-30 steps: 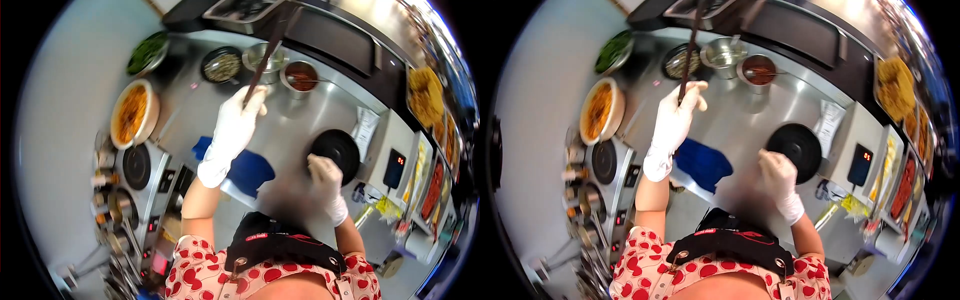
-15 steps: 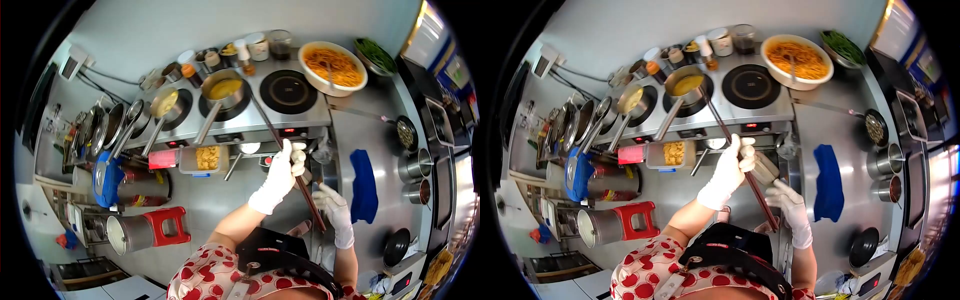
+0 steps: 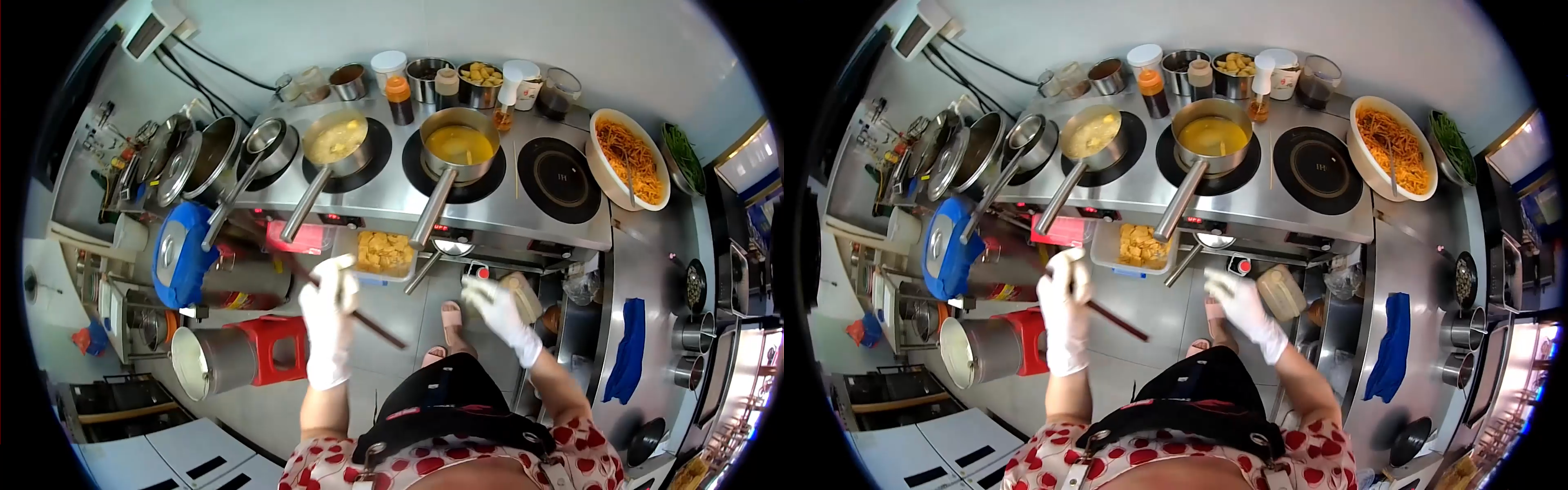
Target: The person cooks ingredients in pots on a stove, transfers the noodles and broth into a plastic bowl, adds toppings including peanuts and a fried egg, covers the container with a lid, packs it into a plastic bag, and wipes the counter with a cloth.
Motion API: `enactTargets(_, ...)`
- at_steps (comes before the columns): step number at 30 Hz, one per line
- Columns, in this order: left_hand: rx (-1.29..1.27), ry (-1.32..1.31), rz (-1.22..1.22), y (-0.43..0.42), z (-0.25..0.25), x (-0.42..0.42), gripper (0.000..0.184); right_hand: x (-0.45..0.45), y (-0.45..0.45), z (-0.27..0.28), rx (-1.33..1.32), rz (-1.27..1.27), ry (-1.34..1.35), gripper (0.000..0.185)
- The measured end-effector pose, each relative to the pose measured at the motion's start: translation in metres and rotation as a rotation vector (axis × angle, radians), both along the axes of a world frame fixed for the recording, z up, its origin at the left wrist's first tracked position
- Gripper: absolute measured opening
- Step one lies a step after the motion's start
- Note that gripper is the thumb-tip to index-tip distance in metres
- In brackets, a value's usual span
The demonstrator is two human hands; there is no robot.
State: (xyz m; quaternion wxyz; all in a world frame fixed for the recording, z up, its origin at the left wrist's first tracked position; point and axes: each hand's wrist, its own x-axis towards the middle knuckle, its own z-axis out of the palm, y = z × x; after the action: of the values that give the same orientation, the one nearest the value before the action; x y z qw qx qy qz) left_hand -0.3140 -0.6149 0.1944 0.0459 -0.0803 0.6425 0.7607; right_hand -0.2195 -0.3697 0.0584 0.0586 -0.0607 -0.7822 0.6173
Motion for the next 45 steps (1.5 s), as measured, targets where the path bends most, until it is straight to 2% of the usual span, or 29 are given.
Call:
enactTargets(2,-0.156,0.023,0.11,-0.031,-0.01,-0.011,0.024,-0.058,0.03,0.01,-0.21,-0.108,-0.031,0.03)
enactTargets(4,-0.27,-0.069,0.237,-0.05,-0.016,-0.02,0.023,-0.124,0.07,0.005,-0.118,-0.208,0.143,0.03)
enactTargets(6,-0.383,-0.099,0.307,-0.07,-0.034,-0.027,0.022,-0.203,0.109,-0.015,-0.133,-0.315,0.273,0.032)
enactTargets(8,-0.409,-0.078,0.356,-0.085,-0.055,-0.034,0.019,-0.274,0.141,-0.013,0.002,-0.377,0.314,0.043)
enactTargets(10,-0.384,-0.091,0.415,-0.086,-0.064,-0.041,0.018,-0.338,0.164,-0.018,0.1,-0.397,0.172,0.059)
enactTargets(12,-0.411,-0.132,0.445,-0.077,-0.055,-0.05,0.021,-0.393,0.179,-0.026,0.075,-0.321,0.104,0.079)
enactTargets(14,-0.397,-0.125,0.487,-0.073,-0.057,-0.059,0.022,-0.44,0.184,-0.039,0.188,-0.275,0.175,0.087)
enactTargets(15,-0.411,-0.141,0.506,-0.07,-0.056,-0.064,0.023,-0.457,0.184,-0.037,0.223,-0.215,0.101,0.09)
enactTargets(18,-0.426,-0.114,0.524,-0.07,-0.066,-0.074,0.022,-0.491,0.182,-0.039,0.21,-0.132,0.091,0.094)
enactTargets(20,-0.441,-0.161,0.529,-0.061,-0.061,-0.082,0.021,-0.51,0.182,-0.051,0.228,-0.135,0.21,0.084)
enactTargets(23,-0.471,-0.243,0.558,-0.055,-0.058,-0.093,0.021,-0.527,0.185,-0.062,0.229,-0.167,0.197,0.079)
enactTargets(26,-0.429,-0.218,0.539,-0.058,-0.06,-0.099,0.02,-0.508,0.175,-0.023,0.112,-0.179,0.246,0.073)
enactTargets(27,-0.418,-0.224,0.544,-0.058,-0.06,-0.102,0.02,-0.505,0.17,-0.015,0.077,-0.174,0.334,0.069)
enactTargets(30,-0.402,-0.229,0.524,-0.065,-0.062,-0.109,0.019,-0.484,0.143,0.036,0.057,-0.03,0.343,0.071)
enactTargets(32,-0.399,-0.229,0.486,-0.068,-0.062,-0.117,0.019,-0.472,0.112,0.069,0.159,0.111,0.36,0.071)
enactTargets(36,-0.36,-0.221,0.319,-0.08,-0.065,-0.131,0.019,-0.461,0.04,0.1,0.601,0.323,0.121,0.063)
enactTargets(38,-0.293,-0.212,0.271,-0.093,-0.074,-0.136,0.018,-0.466,0.014,0.094,0.748,0.412,0.061,0.053)
enactTargets(41,-0.257,-0.221,0.172,-0.11,-0.07,-0.148,0.018,-0.483,-0.013,0.064,1.21,0.465,0.085,0.054)
enactTargets(44,-0.252,-0.219,0.086,-0.13,-0.079,-0.155,0.017,-0.495,-0.031,0.052,1.504,0.535,0.179,0.056)
enactTargets(45,-0.233,-0.216,0.073,-0.134,-0.082,-0.157,0.018,-0.495,-0.035,0.049,1.6,0.524,0.257,0.042)
